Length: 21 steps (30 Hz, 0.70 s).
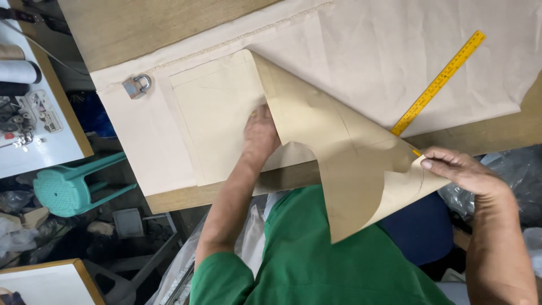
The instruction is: The person measures and marks a large piece of light-colored fabric laid out on a wooden table. They use a yellow ruler and a pencil to draw straight lines and curved patterns, securing the fabric with padlocks. The person adjusts the fabric and ruler multiple times to complete the markings.
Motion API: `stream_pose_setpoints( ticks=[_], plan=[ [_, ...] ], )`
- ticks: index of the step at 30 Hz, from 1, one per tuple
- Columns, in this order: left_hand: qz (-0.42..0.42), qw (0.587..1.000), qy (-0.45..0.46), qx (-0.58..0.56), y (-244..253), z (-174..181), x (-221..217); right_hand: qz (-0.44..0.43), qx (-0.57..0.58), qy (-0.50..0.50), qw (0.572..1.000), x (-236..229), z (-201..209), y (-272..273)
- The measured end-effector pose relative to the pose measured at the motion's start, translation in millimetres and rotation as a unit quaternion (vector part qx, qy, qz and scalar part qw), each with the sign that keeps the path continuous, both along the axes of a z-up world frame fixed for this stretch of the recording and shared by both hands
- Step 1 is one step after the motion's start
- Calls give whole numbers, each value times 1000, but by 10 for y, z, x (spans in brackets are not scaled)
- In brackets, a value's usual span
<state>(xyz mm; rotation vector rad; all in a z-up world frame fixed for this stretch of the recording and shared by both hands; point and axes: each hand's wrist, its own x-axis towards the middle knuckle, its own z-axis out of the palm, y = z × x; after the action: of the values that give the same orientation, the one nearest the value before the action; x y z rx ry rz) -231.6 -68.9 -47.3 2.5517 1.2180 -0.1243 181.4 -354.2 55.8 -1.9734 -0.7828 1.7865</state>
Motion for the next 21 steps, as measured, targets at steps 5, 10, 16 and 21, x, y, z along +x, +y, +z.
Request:
stream_pose_setpoints(
  ticks=[5,10,16,21],
  plan=[
    [228,954,-194,-18,67,955,-341,70,-69,-33,995,-47,213,373],
    [151,956,-250,11,243,1295,247,97,-84,-22,992,-100,272,491],
    [-66,988,-122,69,238,246,1636,111,-109,-64,986,-251,555,628],
    [-123,987,-17,101,33,-249,2154,33,-72,-75,994,-204,420,407]
  ],
)
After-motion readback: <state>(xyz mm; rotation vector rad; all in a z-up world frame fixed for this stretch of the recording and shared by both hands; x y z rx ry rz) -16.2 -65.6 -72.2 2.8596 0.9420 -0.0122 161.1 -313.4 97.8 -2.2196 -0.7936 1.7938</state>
